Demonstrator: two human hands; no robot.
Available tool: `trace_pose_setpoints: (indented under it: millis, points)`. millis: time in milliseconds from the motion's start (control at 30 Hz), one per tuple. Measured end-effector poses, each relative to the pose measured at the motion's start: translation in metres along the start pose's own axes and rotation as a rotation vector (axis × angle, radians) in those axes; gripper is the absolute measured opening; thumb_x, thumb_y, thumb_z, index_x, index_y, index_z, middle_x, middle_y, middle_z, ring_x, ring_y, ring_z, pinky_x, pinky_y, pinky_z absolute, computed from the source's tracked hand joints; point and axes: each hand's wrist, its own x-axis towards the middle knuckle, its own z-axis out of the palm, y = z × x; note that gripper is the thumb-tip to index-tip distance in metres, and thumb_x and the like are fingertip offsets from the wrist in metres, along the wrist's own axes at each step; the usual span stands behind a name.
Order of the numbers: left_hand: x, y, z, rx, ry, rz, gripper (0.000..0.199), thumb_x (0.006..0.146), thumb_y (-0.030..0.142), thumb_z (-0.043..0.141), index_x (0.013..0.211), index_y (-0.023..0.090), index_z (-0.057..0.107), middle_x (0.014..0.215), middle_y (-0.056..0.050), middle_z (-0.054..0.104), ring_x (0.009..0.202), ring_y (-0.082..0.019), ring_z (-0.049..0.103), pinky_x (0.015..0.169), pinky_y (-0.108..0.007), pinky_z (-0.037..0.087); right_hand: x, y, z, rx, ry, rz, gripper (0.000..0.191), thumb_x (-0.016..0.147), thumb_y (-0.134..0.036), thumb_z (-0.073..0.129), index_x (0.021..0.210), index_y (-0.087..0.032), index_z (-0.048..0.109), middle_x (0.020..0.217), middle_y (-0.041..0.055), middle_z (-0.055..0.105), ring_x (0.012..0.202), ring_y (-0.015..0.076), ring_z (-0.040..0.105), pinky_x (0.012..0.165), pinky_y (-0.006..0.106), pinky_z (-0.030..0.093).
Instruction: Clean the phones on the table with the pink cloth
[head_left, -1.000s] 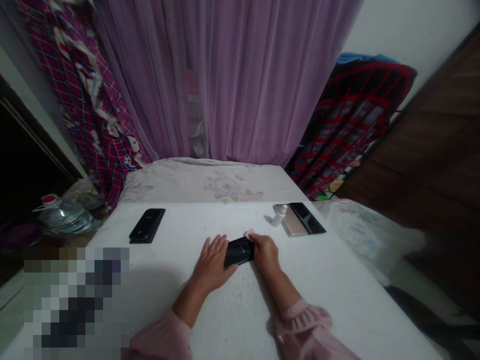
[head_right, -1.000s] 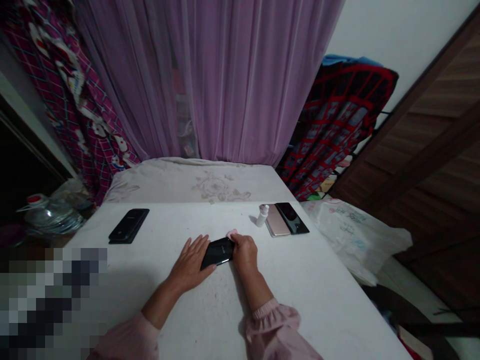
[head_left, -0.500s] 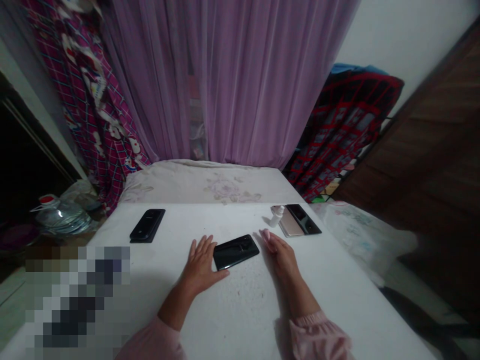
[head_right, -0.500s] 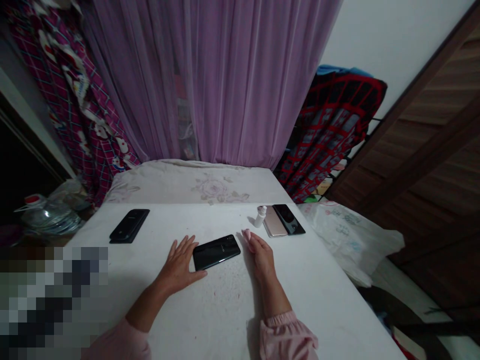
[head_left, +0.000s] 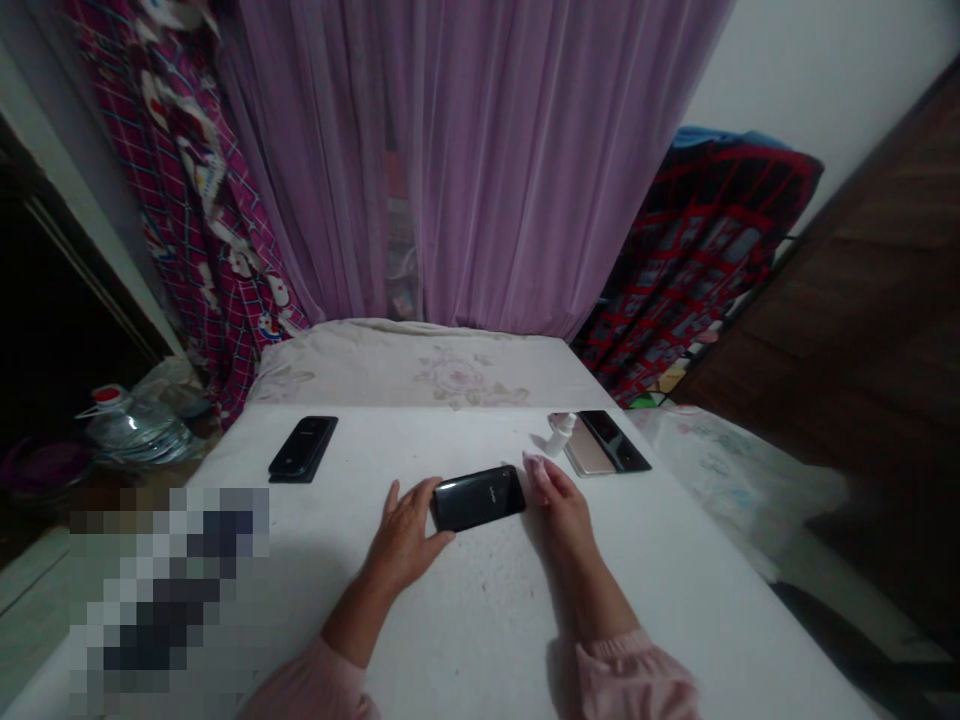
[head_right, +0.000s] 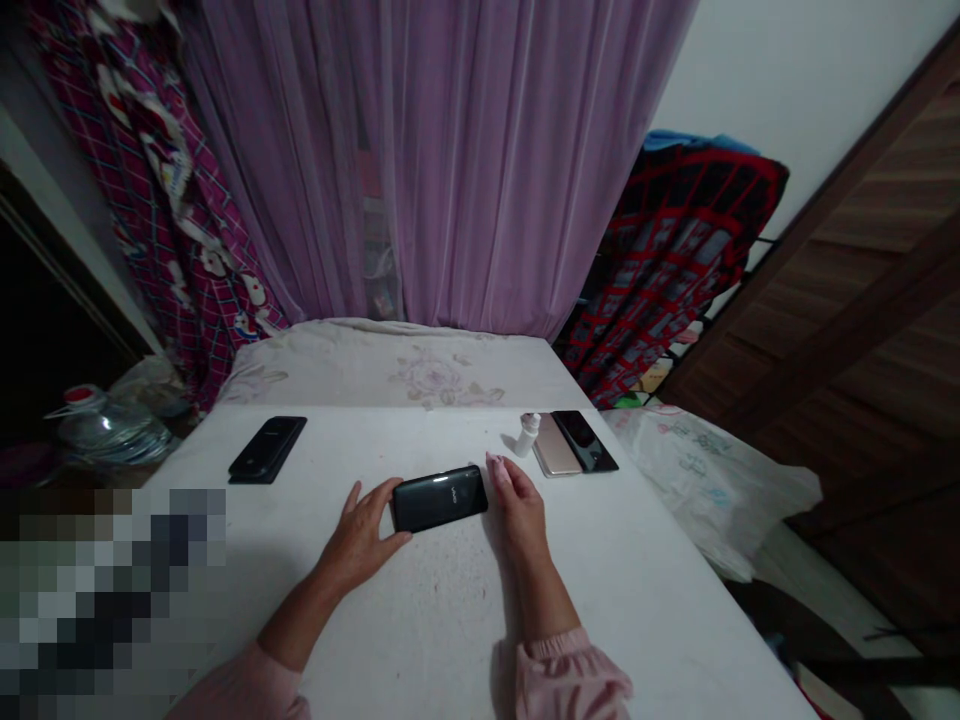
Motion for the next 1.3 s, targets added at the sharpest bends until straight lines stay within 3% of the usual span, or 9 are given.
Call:
trace_pose_setpoints:
  millis: [100,233,467,633,867,967,1167,1300]
  points:
    - [0.001,0.001,0.000,-0.064,0.008,-0.018,0.069,0.079,0.014,0.061,0.139,0.026,0.029,0.131,-0.008,0.060,0.120,-0.023,0.058,0.117,-0.056,0.012,-0.002,0.001,0.010,-0.295,0.034,-0.223,0.037,0.079,-0.043,0.067,0.106,-0.017,0.070,0.108,0.0103,0.071,0.105,0.0251,0.063,0.097,0.044,0.048]
    - [0.002,0.001,0.001,-0.101,0.029,-0.012,0.062,0.082,0.010,0.054,0.137,0.026,0.031,0.126,-0.005,0.063,0.116,-0.020,0.060,0.117,-0.055,0.013,0.000,0.010,0.012,-0.720,-0.036,-0.564,0.028,0.085,-0.035,0.052,0.100,-0.019,0.070,0.103,0.0106,0.070,0.100,0.0243,0.062,0.092,0.043,0.049]
    - [0.003,0.005,-0.003,-0.019,0.075,0.003,0.048,0.088,0.012,0.050,0.134,0.027,0.040,0.132,-0.006,0.061,0.124,-0.023,0.054,0.116,-0.056,0.017,-0.009,0.006,0.007,-1.024,-0.123,-0.806,0.029,0.092,-0.023,0.045,0.112,-0.021,0.066,0.109,0.0090,0.071,0.101,0.0232,0.060,0.088,0.038,0.045]
    - [0.002,0.006,-0.003,0.047,0.143,0.065,0.050,0.087,0.011,0.053,0.134,0.024,0.041,0.131,-0.008,0.061,0.130,-0.025,0.049,0.115,-0.058,0.016,-0.025,0.003,0.022,-1.177,-0.124,-0.945,0.029,0.092,-0.019,0.048,0.116,-0.024,0.065,0.113,0.0051,0.071,0.109,0.0246,0.055,0.095,0.042,0.033]
    - [0.001,0.007,-0.001,0.085,0.215,0.121,0.053,0.086,0.009,0.055,0.135,0.025,0.040,0.130,-0.008,0.063,0.129,-0.027,0.049,0.114,-0.061,0.016,-0.047,0.009,0.060,-1.160,-0.205,-1.044,0.028,0.090,-0.021,0.058,0.116,-0.026,0.064,0.113,0.0032,0.072,0.104,0.0219,0.058,0.098,0.041,0.026]
    - [0.000,0.009,-0.002,0.094,0.227,0.132,0.054,0.086,0.009,0.056,0.135,0.024,0.041,0.129,-0.008,0.063,0.129,-0.028,0.050,0.114,-0.061,0.016,-0.042,0.006,0.050,-1.180,-0.204,-1.068,0.027,0.090,-0.020,0.057,0.115,-0.027,0.064,0.112,0.0030,0.072,0.103,0.0214,0.059,0.099,0.041,0.025]
    - [0.001,0.009,0.000,0.098,0.245,0.143,0.053,0.085,0.009,0.057,0.135,0.023,0.042,0.127,-0.010,0.064,0.127,-0.028,0.052,0.114,-0.061,0.018,-0.022,-0.003,0.006,-1.258,-0.075,-1.090,0.026,0.092,-0.016,0.051,0.112,-0.024,0.065,0.110,0.0045,0.073,0.102,0.0225,0.060,0.098,0.041,0.026]
    - [0.002,0.010,0.000,0.084,0.240,0.150,0.054,0.085,0.008,0.056,0.135,0.023,0.040,0.127,-0.010,0.064,0.128,-0.029,0.051,0.113,-0.062,0.017,-0.023,0.000,0.008,-1.235,-0.031,-1.107,0.026,0.092,-0.015,0.051,0.113,-0.022,0.065,0.108,0.0055,0.073,0.101,0.0221,0.060,0.098,0.041,0.027]
